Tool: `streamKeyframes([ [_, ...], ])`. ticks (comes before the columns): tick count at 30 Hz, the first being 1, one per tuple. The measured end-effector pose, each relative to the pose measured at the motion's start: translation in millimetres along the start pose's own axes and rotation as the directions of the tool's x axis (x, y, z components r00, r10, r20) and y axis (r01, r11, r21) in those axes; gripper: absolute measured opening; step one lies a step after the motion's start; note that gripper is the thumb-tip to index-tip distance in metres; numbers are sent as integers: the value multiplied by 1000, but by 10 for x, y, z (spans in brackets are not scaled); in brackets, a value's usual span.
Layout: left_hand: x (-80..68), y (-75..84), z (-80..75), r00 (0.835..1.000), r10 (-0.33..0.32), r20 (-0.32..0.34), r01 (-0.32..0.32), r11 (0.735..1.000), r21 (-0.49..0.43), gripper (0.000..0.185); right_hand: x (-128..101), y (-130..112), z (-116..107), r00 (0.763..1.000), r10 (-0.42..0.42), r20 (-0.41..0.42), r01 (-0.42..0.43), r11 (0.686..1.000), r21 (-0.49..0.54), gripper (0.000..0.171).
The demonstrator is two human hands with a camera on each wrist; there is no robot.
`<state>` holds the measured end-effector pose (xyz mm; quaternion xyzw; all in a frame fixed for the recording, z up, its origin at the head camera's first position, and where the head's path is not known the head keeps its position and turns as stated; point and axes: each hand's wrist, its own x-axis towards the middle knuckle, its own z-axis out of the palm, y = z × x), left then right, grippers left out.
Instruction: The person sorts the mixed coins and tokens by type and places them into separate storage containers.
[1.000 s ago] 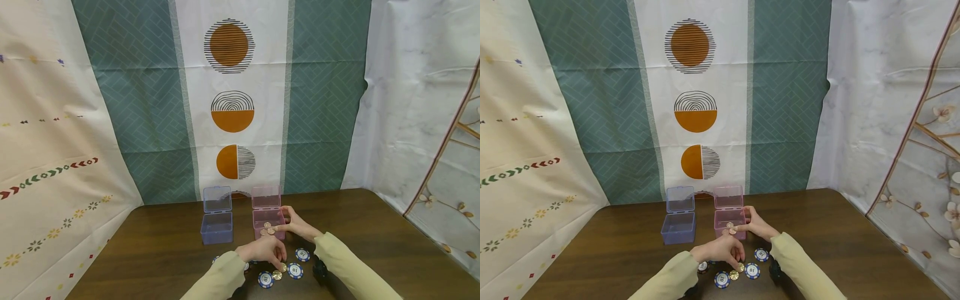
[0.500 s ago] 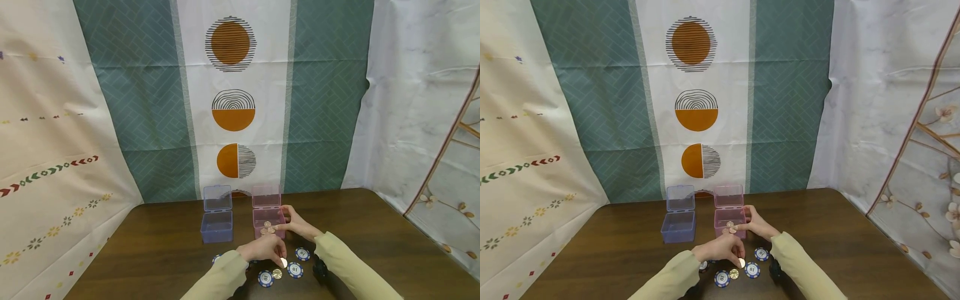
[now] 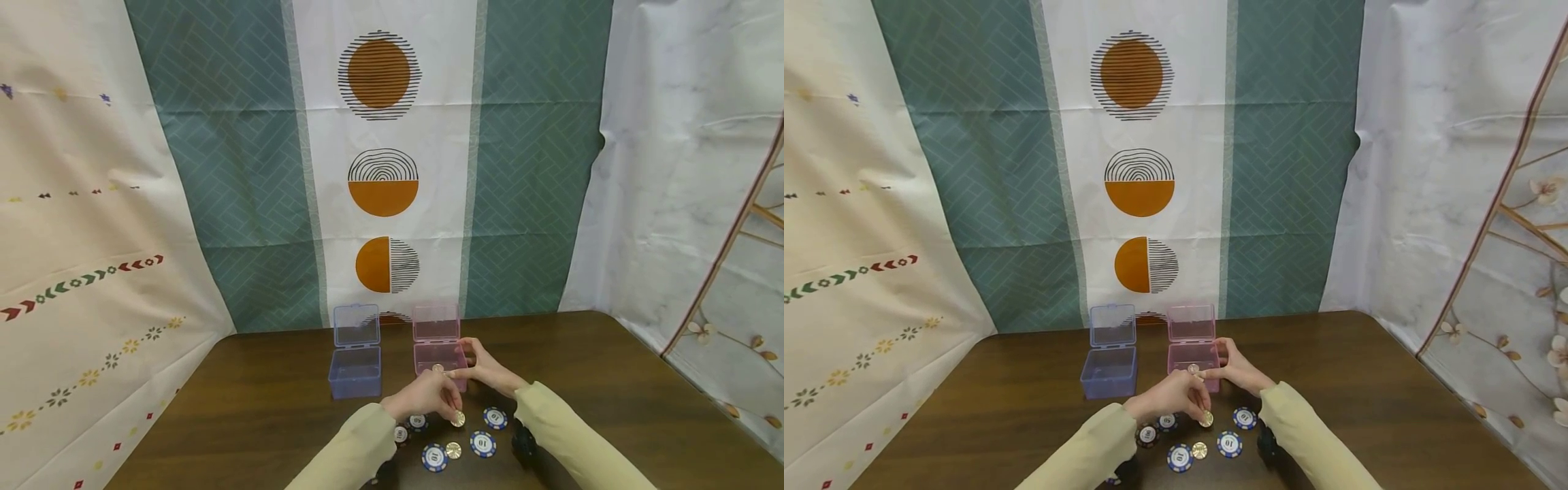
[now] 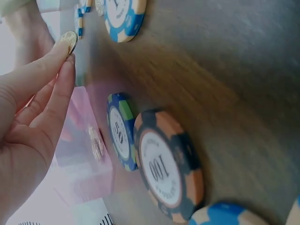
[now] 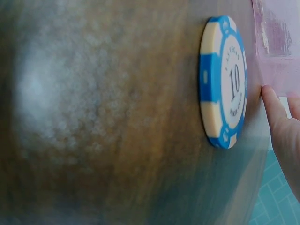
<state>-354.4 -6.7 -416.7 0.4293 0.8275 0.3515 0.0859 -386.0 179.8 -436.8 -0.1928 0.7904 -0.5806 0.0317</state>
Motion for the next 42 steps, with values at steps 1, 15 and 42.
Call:
streamKeyframes([
  [1,-2,-3,-12,1000,-10,-7,10,1000,-22,12,-1,-4,0,1000,0,-1,0,1000,-1,69],
  [15,-27,-28,-168,980,-84,-182,41,973,-225,8,-3,-5,14,1000,15,2,-15,1000,21,68],
  [42,-13,-156,-383,754,-291,-589,155,950,-270,5,19,-21,26,999,41,-19,-40,999,37,70],
])
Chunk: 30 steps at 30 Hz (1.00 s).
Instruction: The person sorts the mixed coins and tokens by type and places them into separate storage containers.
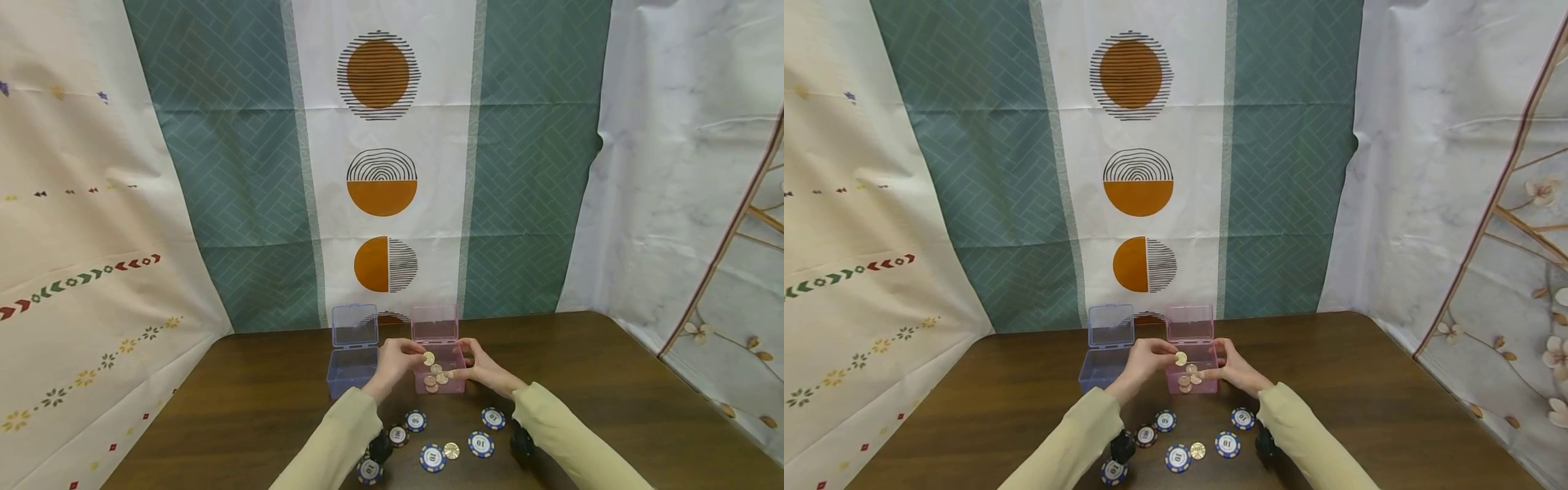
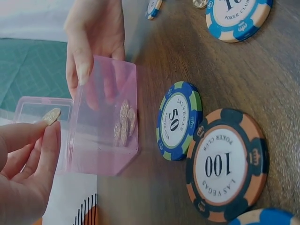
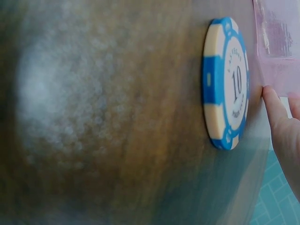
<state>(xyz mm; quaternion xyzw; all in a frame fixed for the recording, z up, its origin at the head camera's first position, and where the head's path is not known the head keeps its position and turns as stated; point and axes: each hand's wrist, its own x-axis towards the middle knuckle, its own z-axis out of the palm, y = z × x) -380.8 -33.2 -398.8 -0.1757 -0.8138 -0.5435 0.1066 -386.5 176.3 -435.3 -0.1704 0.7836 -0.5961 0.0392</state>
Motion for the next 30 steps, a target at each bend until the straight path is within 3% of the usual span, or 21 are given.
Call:
streamKeyframes([
  [11,-11,-33,0,998,-67,-6,65,984,-167,9,2,21,6,1000,3,-9,-3,1000,-30,68],
  [18,-38,-14,15,1000,0,27,1,999,-42,12,-12,27,9,1000,5,-11,-5,999,-32,67],
  [25,-72,17,17,990,44,134,-40,999,-27,8,-10,35,5,1000,21,-18,-22,999,-41,69],
  [30,-98,4,13,958,73,276,-66,997,-36,5,-5,29,-8,999,33,-15,-33,998,-47,71],
])
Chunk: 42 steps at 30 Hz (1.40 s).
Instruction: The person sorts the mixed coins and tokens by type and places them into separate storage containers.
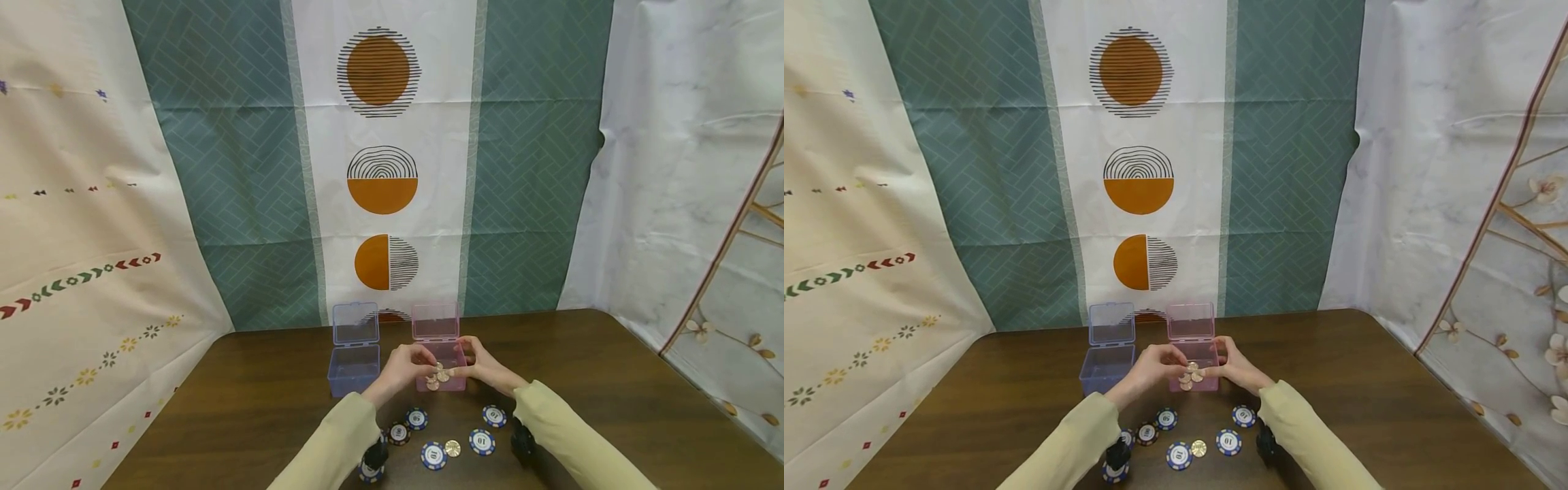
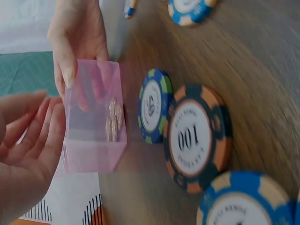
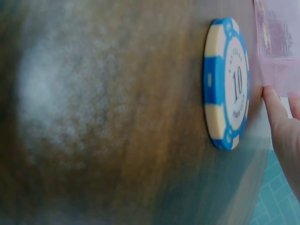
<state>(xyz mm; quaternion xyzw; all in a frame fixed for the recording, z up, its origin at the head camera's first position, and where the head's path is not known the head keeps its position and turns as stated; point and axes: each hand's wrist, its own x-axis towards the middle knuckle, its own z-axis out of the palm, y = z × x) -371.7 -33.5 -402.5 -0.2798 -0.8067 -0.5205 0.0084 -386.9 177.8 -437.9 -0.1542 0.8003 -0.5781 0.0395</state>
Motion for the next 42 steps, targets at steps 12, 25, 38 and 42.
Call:
streamKeyframes([
  [12,-90,2,67,914,58,401,-93,993,68,5,-8,-9,-2,1000,-2,10,2,1000,-15,76],
  [25,-149,25,190,786,79,613,-163,983,82,12,-51,-97,-2,1000,-17,14,17,1000,-1,72],
  [38,-171,18,321,723,64,688,-277,939,204,17,-12,-5,4,999,-36,1,36,999,0,68],
  [42,-163,11,359,719,63,693,-299,927,226,16,1,11,-8,999,-38,11,38,999,-2,69],
])
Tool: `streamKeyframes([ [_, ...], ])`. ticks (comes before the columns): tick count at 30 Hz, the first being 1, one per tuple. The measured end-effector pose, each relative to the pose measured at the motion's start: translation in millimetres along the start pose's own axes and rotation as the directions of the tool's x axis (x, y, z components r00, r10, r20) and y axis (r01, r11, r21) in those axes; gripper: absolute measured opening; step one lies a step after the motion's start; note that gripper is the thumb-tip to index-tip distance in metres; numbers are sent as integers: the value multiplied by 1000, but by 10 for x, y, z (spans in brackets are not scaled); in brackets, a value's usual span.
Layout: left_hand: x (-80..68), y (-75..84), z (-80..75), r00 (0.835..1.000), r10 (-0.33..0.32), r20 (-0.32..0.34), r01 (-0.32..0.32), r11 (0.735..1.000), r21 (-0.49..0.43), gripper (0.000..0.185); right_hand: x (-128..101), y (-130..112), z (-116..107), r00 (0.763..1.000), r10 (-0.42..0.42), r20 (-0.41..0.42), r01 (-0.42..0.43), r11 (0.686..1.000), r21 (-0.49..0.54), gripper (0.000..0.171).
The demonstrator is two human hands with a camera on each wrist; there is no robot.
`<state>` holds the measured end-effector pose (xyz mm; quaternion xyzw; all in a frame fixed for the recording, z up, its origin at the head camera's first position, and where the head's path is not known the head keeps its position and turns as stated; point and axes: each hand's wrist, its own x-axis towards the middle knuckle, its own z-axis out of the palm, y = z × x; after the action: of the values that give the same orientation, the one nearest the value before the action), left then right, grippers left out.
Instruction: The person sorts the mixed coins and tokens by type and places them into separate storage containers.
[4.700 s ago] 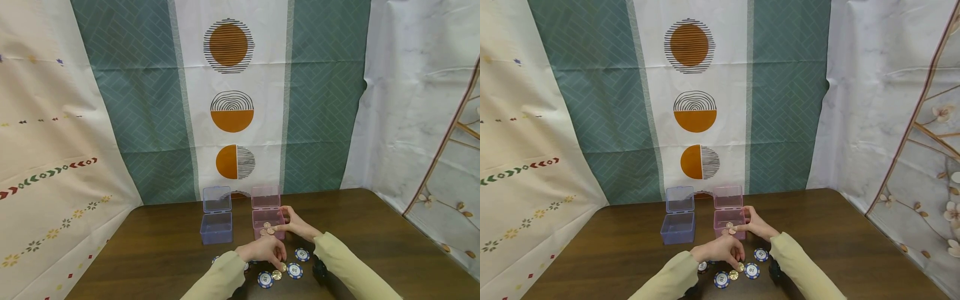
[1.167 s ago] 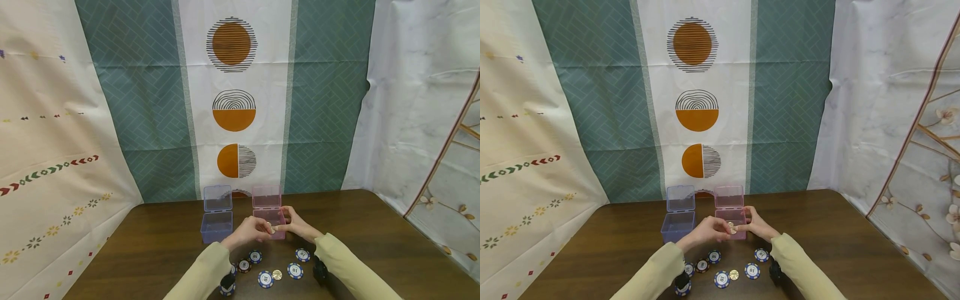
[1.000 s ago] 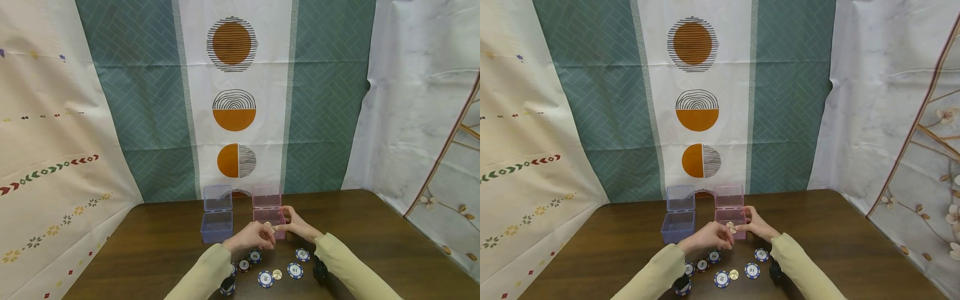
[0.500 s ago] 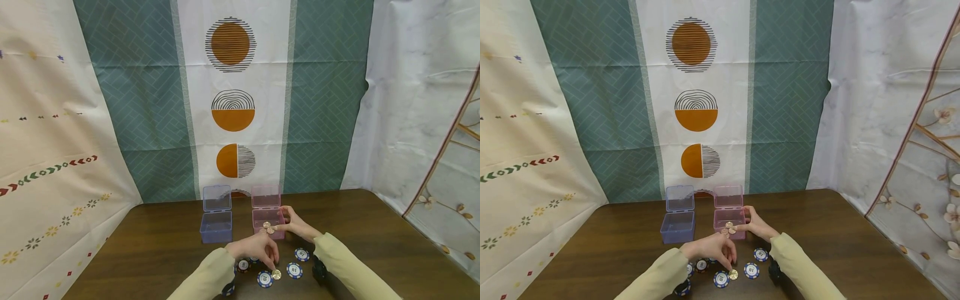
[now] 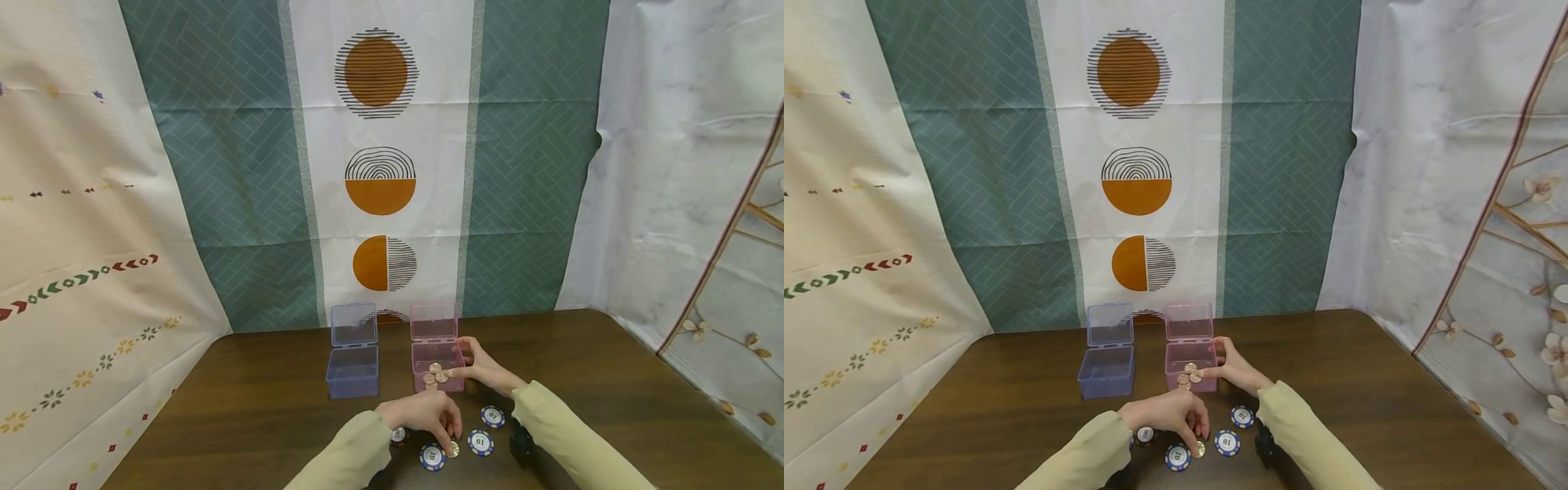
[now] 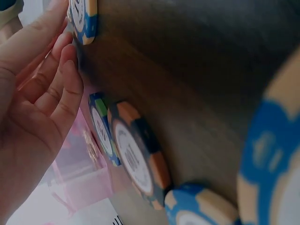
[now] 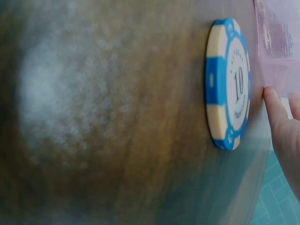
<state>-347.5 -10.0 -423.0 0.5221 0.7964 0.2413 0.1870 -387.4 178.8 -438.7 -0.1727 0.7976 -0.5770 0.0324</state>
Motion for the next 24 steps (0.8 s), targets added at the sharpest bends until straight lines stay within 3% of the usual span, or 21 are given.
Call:
streamKeyframes([
  [8,42,-7,13,999,25,-24,-23,996,86,17,-2,5,-6,1000,-9,2,9,1000,2,70],
  [17,22,-26,10,999,43,-29,-42,998,49,17,-18,-6,-4,1000,3,8,-2,1000,-20,71],
  [24,29,1,2,999,43,-19,-41,994,98,18,-11,6,-6,1000,6,6,-6,1000,-15,71],
])
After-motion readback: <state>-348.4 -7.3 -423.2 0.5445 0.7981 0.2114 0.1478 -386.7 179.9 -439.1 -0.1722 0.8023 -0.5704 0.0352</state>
